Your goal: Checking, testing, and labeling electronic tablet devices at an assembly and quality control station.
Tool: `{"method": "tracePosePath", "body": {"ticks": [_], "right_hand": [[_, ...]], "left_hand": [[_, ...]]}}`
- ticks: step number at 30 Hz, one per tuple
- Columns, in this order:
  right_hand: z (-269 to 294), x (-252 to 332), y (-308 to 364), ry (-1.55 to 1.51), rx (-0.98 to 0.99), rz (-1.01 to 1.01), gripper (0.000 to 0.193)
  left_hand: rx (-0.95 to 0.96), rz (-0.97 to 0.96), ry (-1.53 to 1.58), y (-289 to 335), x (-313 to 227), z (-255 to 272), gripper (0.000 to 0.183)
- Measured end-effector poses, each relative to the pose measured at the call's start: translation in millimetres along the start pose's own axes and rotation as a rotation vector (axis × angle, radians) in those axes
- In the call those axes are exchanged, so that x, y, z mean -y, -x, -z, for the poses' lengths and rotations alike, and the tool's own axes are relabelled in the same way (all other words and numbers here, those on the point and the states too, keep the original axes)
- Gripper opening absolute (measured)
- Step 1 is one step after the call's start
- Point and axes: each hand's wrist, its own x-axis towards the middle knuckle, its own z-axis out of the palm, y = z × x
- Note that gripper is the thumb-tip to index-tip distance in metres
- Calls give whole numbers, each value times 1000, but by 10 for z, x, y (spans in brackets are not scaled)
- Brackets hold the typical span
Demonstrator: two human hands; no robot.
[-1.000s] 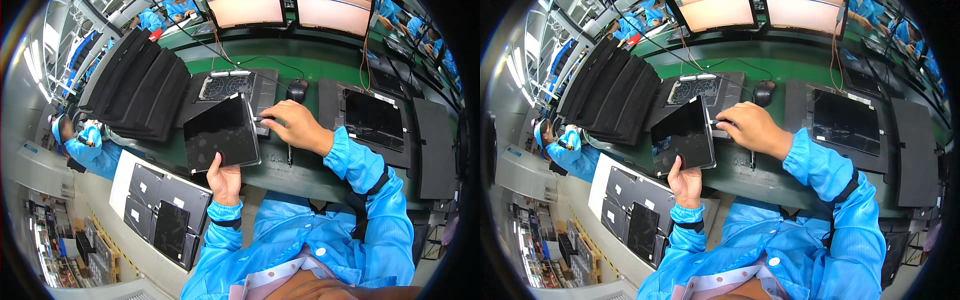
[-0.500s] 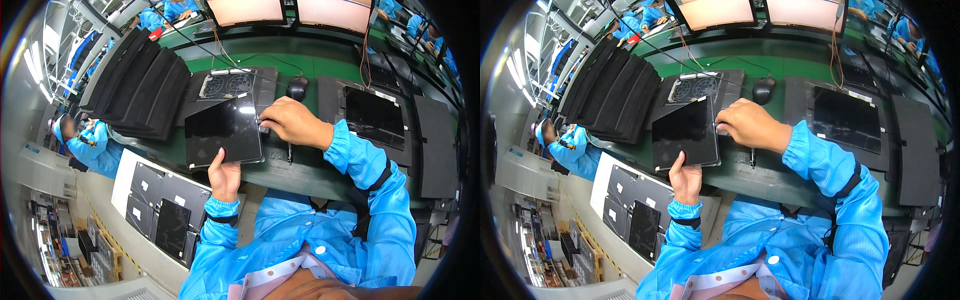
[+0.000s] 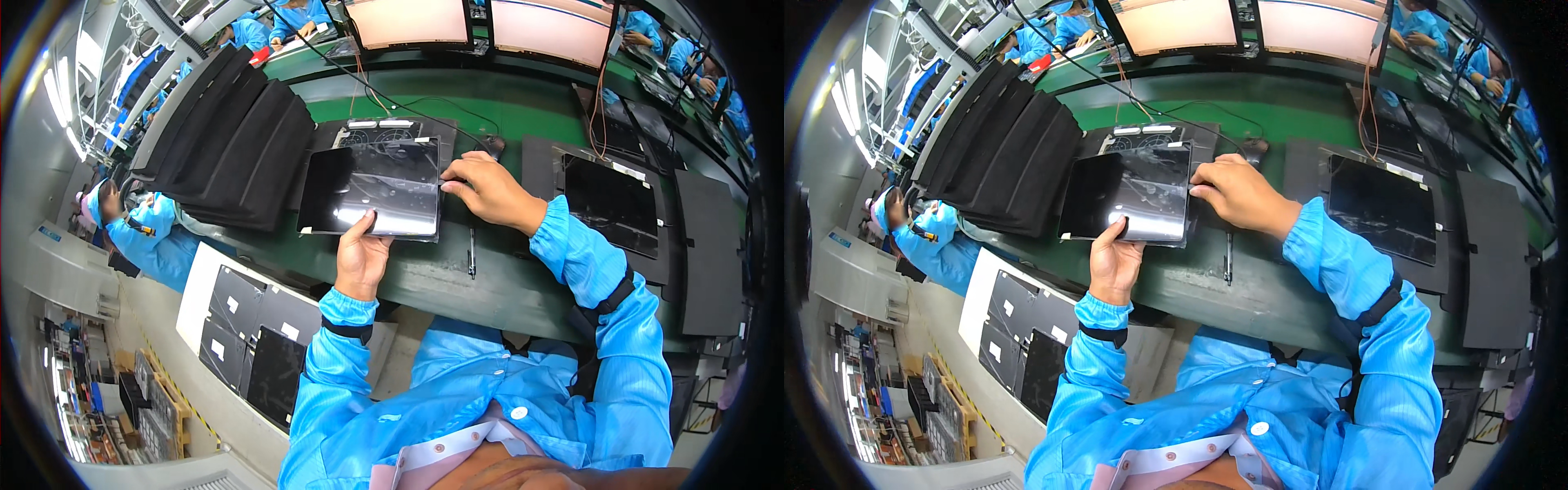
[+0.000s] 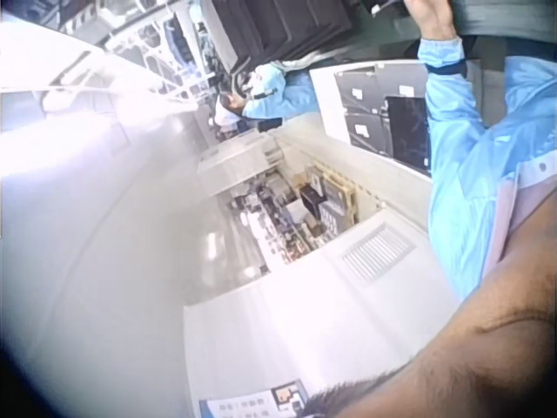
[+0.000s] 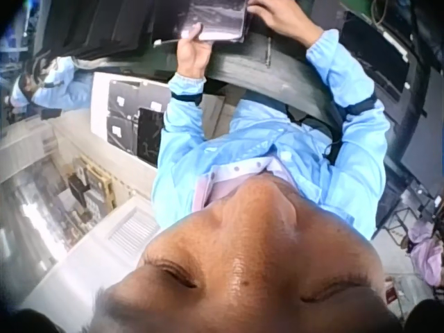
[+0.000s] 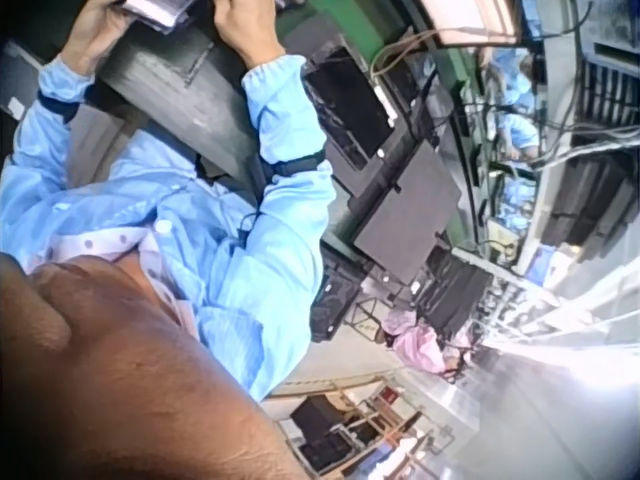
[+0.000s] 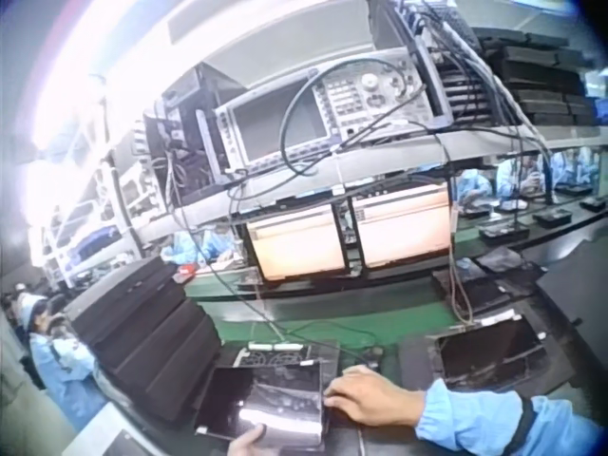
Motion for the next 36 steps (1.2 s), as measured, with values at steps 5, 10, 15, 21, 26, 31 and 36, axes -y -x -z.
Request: {"method": "tracePosePath", "body": {"ticks": [5, 10, 15, 21, 26, 31, 36], "right_hand": [[-26, -58, -8, -5, -11, 29, 17], [-54, -48, -50, 121, 72, -49, 21], [-165, 37, -55, 446, -93, -36, 51], [-322, 44, -19, 396, 18, 208, 56], [-520, 48, -84, 603, -122, 289, 43], [-637, -29, -251, 597, -131, 279, 41], [-752, -224, -266, 577, -179, 333, 33]], "left_hand": [[-1, -11, -25, -61, 15, 27, 28], [-41, 29, 4, -214, 20, 100, 31], [-103, 46, 88, -454, -16, -20, 22], [-88, 123, -2, -549, -34, -41, 18], [-23, 172, 95, -566, -174, -139, 31], [-168, -76, -418, 8, -35, -220, 51], [-119, -722, -2092, -318, -434, 66, 72]]}}
